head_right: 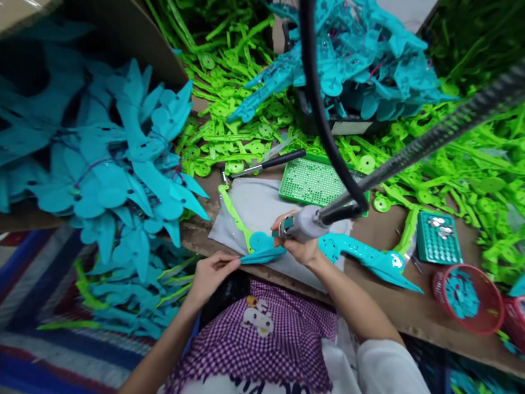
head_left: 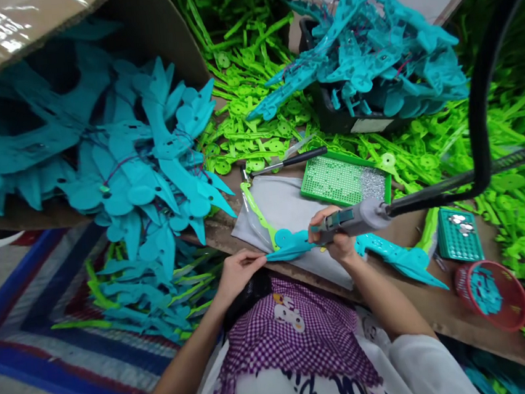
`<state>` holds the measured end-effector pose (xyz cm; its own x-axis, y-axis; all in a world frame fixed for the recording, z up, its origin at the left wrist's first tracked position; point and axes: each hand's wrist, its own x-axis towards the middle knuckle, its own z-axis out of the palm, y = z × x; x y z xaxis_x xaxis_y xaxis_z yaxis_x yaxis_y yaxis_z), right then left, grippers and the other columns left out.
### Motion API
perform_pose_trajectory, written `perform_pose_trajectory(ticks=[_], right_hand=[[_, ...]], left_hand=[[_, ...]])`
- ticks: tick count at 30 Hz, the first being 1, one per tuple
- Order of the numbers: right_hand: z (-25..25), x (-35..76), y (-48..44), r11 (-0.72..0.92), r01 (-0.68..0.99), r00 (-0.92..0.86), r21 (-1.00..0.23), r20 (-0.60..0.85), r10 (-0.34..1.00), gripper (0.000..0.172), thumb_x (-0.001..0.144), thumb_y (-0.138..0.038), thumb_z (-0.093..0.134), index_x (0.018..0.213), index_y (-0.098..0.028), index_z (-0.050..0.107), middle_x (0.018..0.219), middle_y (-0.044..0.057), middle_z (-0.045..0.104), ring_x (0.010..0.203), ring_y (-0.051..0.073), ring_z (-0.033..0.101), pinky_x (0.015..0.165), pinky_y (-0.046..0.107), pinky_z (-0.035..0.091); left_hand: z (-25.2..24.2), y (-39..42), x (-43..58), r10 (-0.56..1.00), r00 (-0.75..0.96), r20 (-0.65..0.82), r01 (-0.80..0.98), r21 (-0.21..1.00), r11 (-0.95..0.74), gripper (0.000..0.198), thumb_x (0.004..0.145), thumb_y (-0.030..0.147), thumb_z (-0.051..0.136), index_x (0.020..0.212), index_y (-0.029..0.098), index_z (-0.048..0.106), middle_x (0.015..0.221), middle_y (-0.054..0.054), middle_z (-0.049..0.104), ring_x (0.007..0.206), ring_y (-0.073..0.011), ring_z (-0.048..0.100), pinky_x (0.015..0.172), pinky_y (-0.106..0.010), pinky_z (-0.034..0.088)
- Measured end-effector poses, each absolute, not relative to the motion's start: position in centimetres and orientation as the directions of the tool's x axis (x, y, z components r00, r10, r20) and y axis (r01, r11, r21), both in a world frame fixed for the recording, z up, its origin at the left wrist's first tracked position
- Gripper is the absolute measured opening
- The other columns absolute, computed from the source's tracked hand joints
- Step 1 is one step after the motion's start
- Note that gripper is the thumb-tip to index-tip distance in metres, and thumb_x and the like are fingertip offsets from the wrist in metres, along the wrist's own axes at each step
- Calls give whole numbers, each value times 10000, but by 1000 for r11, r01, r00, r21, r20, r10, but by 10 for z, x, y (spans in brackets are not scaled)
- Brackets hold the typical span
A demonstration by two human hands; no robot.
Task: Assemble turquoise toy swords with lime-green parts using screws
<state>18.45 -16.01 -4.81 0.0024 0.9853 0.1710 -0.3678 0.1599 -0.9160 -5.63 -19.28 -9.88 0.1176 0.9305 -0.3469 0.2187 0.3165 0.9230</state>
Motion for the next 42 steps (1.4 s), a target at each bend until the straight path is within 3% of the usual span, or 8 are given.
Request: perform_pose_trajectory(ticks=[4, 18, 24, 26, 29, 32, 35, 42], right_hand=[[-46, 182, -154, 84, -353, -78, -932, 119, 990, 592, 576, -743, 651, 818, -206, 590, 535, -2, 602, 414, 154, 554, 365, 271, 434], [-39, 174, -148, 143, -389, -4, -910, 157, 988, 556, 565, -722, 677, 715, -197, 575, 441, -27, 540, 358, 141, 519, 330, 250, 412], [-11, 198, -130, 387, -351, 297, -853, 290, 910, 570, 603, -760, 605, 753, -210, 613, 437, -52, 494, 347, 124, 499, 337, 240, 404], [-2, 213, -117, 427, -264, 406, -865, 302, 863, 522, 606, -712, 640, 725, -205, 608, 450, -52, 502, 350, 109, 495, 340, 223, 391], [2, 230, -95, 436, -153, 556, -887, 288, 780, 452, 701, -645, 586, 721, -194, 611, 440, -56, 486, 346, 95, 482, 346, 211, 377], [-6, 237, -71, 428, -41, 573, -903, 329, 751, 392, 734, -577, 576, 705, -188, 615, 433, -58, 482, 357, 91, 482, 372, 216, 386], [-20, 237, -52, 407, -17, 539, -913, 334, 773, 341, 751, -519, 572, 695, -186, 618, 452, -52, 512, 362, 88, 482, 393, 227, 396], [-40, 240, -35, 404, -51, 527, -913, 319, 788, 349, 741, -526, 573, 670, -186, 595, 463, -58, 505, 358, 85, 483, 386, 229, 383]], left_hand=[[-97, -191, -56, 950, 117, -290, 267, 930, 251, 218, 694, 350, 749, 765, 144, 741, 749, -48, 699, 715, -169, 655, 670, -243, 516], [-103, -191, -55, 971, 103, -215, 308, 935, 174, 222, 723, 368, 728, 760, 149, 725, 740, -43, 693, 697, -167, 653, 644, -249, 517], [-82, -209, -67, 989, 78, -125, 481, 874, 72, 214, 811, 371, 653, 847, 165, 700, 833, -40, 663, 713, -152, 649, 671, -262, 536], [-70, -213, -62, 996, 82, 26, 605, 793, -71, 216, 837, 350, 630, 969, 187, 683, 961, -55, 644, 834, -170, 643, 776, -298, 531], [-54, -204, -39, 940, 278, 198, 702, 626, -340, 344, 849, 346, 623, 1167, 215, 606, 1110, -81, 600, 1061, -222, 567, 939, -371, 459], [-49, -179, -7, 828, 548, 118, 679, 514, -523, 519, 827, 393, 645, 1294, 209, 514, 1216, -107, 567, 1150, -272, 502, 970, -421, 407], [-53, -151, 17, 720, 694, -23, 639, 480, -601, 500, 806, 401, 663, 1252, 208, 543, 1151, -86, 593, 1081, -261, 540, 923, -401, 405], [-61, -131, 27, 671, 732, -115, 624, 508, -593, 428, 755, 361, 679, 1155, 234, 596, 1061, -41, 598, 1012, -226, 561, 868, -341, 394]])
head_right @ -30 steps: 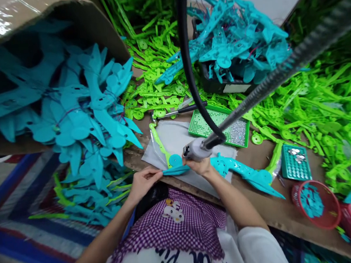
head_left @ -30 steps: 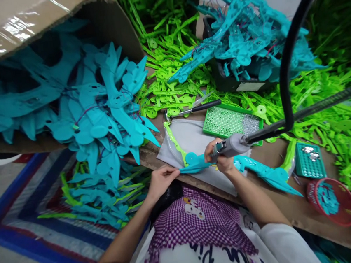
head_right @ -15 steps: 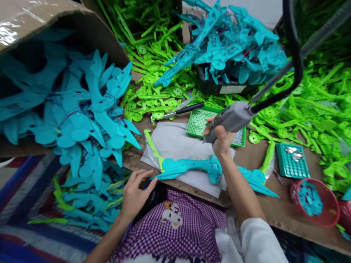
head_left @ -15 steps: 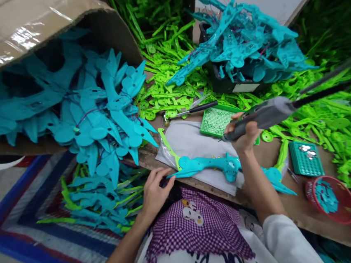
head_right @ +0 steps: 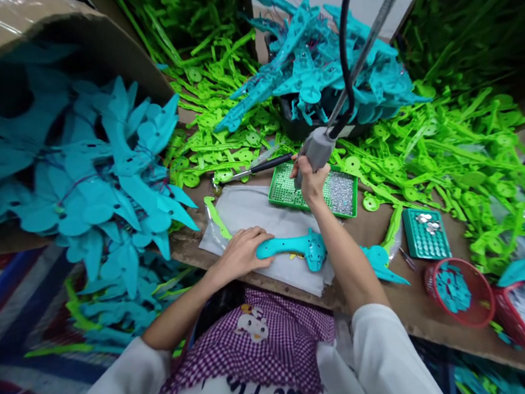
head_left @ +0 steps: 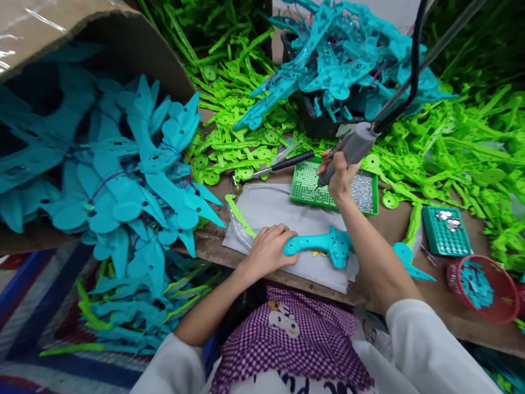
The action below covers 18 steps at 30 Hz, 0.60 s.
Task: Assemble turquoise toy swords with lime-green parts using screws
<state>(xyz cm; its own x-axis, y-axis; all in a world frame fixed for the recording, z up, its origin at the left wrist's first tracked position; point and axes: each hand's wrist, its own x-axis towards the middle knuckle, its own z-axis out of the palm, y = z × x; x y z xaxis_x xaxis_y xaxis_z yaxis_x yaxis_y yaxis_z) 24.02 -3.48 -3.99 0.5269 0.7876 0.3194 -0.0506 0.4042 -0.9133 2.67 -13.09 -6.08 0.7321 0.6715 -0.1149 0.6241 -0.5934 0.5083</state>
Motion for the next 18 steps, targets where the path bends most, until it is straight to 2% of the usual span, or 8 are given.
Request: perform_pose_trajectory(ticks=[6, 11, 18], right_hand=[[-42, 240, -33, 398, -86, 534, -913, 295, 792, 367, 734, -564, 566, 682, -201, 542, 546, -52, 537, 369, 78, 492, 370, 229, 380], [-43, 240, -35, 354, -62, 543, -933, 266, 796, 398, 705, -598, 579, 688, -204, 526, 584, -50, 548, 366, 67, 481, 370, 227, 376], [-39, 245, -35, 358, -45, 542, -932, 279, 793, 431, 722, -633, 545, 695, -204, 580, 465, -60, 467, 383, 95, 491, 392, 235, 385]], left_hand=[[-58, -126, 40, 599, 793, -113, 559, 527, -640, 498, 785, 418, 665, 1228, 229, 536, 1112, -55, 580, 1060, -239, 530, 886, -354, 375], [-58, -118, 57, 570, 809, -142, 544, 546, -637, 324, 813, 363, 652, 1099, 216, 611, 1022, -43, 603, 999, -217, 558, 819, -315, 408], [-61, -118, 61, 618, 766, -174, 589, 575, -568, 303, 772, 340, 679, 1059, 249, 646, 1022, -24, 623, 993, -210, 581, 815, -304, 428]])
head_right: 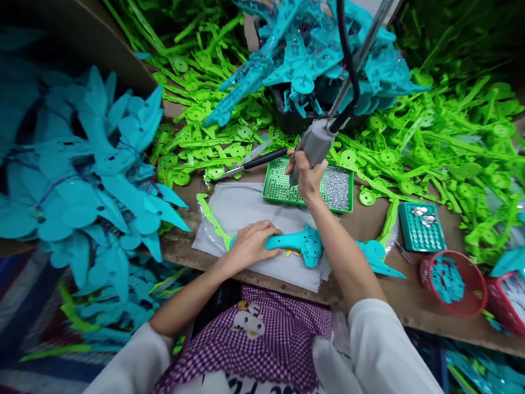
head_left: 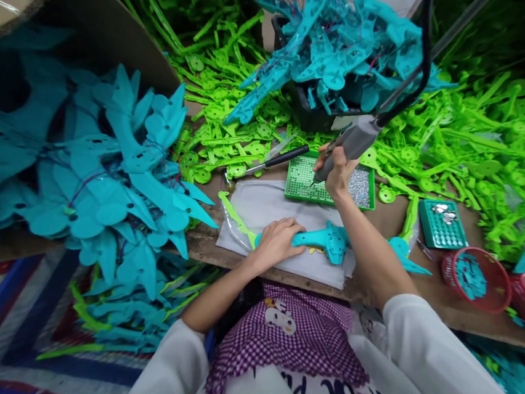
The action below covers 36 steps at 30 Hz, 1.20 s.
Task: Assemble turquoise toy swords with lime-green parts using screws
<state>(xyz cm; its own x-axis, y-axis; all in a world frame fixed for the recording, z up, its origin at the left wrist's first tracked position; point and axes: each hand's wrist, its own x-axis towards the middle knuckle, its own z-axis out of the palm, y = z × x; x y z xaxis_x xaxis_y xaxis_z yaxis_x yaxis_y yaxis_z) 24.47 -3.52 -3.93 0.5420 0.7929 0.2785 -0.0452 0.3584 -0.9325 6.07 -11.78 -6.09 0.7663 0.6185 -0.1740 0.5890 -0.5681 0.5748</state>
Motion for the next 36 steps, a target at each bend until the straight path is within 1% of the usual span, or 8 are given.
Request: perform_pose_trajectory(ticks=[5, 9, 14, 18, 23, 27, 31, 36], right_hand=[[-9, 251, -72, 430, -136, 557, -892, 290, 778, 524, 656, -741, 545, 684, -218, 564, 468, -60, 448, 354, 93, 456, 345, 231, 369], [9, 245, -124, 414, -194, 424, -889, 305, 853, 588, 626, -798, 537, 703, -218, 593, 420, -55, 422, 335, 117, 455, 314, 236, 340], [-3, 230, -157, 291, -249, 341, -924, 198, 919, 596, 595, -804, 562, 732, -225, 607, 423, -53, 453, 355, 136, 491, 341, 259, 390], [-18, 221, -157, 230, -268, 248, -935, 164, 955, 634, 551, -824, 573, 760, -228, 624, 431, -47, 481, 396, 156, 545, 356, 265, 431], [-25, 214, -154, 241, -325, 254, -914, 161, 954, 607, 560, -801, 590, 738, -221, 623, 408, -55, 441, 414, 166, 563, 374, 273, 460], [-18, 215, -150, 240, -272, 287, -932, 159, 945, 596, 550, -801, 594, 688, -221, 599, 396, -57, 412, 396, 163, 540, 371, 280, 452], [-4, 223, -116, 382, -165, 456, -909, 273, 847, 615, 589, -833, 503, 687, -229, 565, 418, -61, 398, 349, 124, 471, 339, 252, 388], [-13, 228, -48, 380, -17, 526, -925, 314, 790, 475, 718, -682, 506, 681, -211, 548, 493, -49, 455, 377, 92, 477, 374, 238, 383]], left_hand=[[-59, -117, 62, 628, 753, -194, 608, 571, -552, 316, 760, 352, 682, 1053, 236, 652, 1014, -26, 628, 975, -211, 593, 804, -300, 444], [-62, -116, 63, 634, 749, -195, 608, 583, -539, 318, 747, 356, 690, 1042, 241, 656, 1020, -27, 627, 975, -215, 593, 807, -301, 450], [-65, -116, 63, 629, 757, -175, 589, 600, -542, 287, 753, 358, 694, 1015, 247, 659, 977, -18, 634, 955, -208, 594, 783, -293, 447], [-63, -117, 62, 635, 753, -172, 588, 607, -534, 258, 752, 330, 692, 997, 256, 658, 993, -9, 632, 964, -202, 594, 788, -287, 443], [-63, -117, 63, 636, 752, -171, 598, 583, -550, 283, 746, 349, 694, 1008, 249, 658, 980, -14, 639, 953, -215, 603, 762, -293, 445], [-64, -117, 62, 646, 742, -180, 607, 589, -533, 284, 744, 361, 695, 1004, 250, 662, 991, -15, 641, 974, -213, 601, 782, -289, 444], [-63, -117, 62, 639, 748, -178, 597, 602, -531, 334, 735, 378, 696, 1043, 256, 659, 1016, -14, 639, 983, -210, 598, 801, -289, 448], [-66, -117, 62, 657, 734, -172, 619, 567, -544, 316, 739, 399, 684, 1020, 255, 665, 995, -14, 643, 952, -217, 610, 772, -300, 458]])
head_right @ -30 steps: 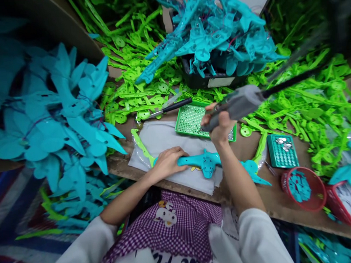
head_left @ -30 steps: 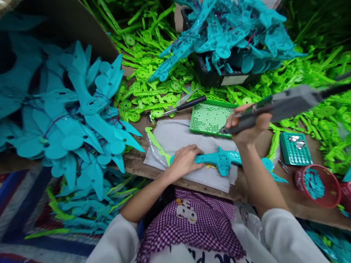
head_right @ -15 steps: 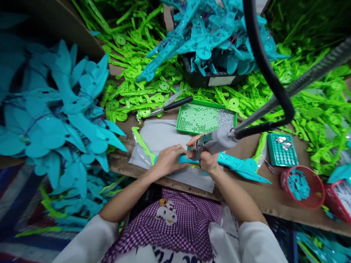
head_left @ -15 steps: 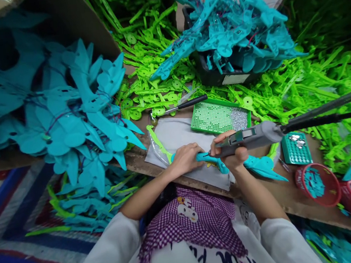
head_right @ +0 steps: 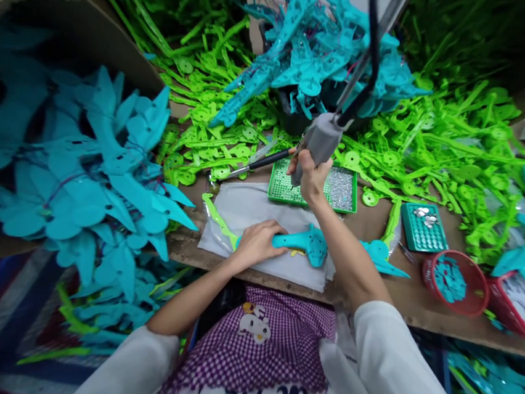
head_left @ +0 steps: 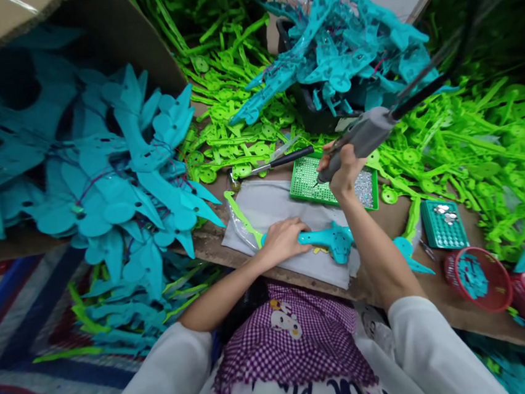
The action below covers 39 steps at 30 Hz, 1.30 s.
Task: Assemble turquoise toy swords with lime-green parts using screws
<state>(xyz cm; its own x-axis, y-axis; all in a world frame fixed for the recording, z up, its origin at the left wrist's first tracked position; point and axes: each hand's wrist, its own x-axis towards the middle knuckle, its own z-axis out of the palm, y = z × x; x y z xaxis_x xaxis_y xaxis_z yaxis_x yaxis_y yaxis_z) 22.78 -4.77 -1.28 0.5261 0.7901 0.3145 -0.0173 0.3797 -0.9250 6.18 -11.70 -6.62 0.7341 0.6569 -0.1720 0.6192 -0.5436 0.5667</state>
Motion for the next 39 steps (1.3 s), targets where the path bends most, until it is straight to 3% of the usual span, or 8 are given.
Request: perform_pose_trajectory(ticks=[20, 30, 39], right_hand=[[-47, 226, -19, 411, -58, 493, -910, 332, 804, 333, 758, -507, 600, 667, -187, 581, 501, -61, 519, 352, 74, 491, 360, 212, 370], [-14, 234, -33, 445, -55, 568, -894, 339, 750, 506, 720, -715, 511, 698, -214, 575, 471, -72, 447, 355, 85, 474, 358, 221, 388], [0, 215, -134, 366, -269, 358, -891, 261, 897, 577, 637, -807, 529, 706, -247, 648, 399, -43, 444, 328, 135, 463, 311, 248, 326]], left_hand=[[-70, -114, 62, 642, 743, -190, 605, 601, -522, 290, 739, 399, 687, 992, 260, 657, 991, -1, 642, 977, -215, 606, 800, -307, 463], [-68, -115, 60, 644, 744, -179, 603, 595, -531, 313, 732, 410, 691, 1005, 264, 647, 999, 0, 644, 987, -217, 609, 798, -305, 459], [-66, -113, 61, 638, 739, -217, 613, 610, -502, 325, 734, 422, 694, 1020, 273, 654, 1011, 7, 647, 981, -209, 606, 781, -293, 449]])
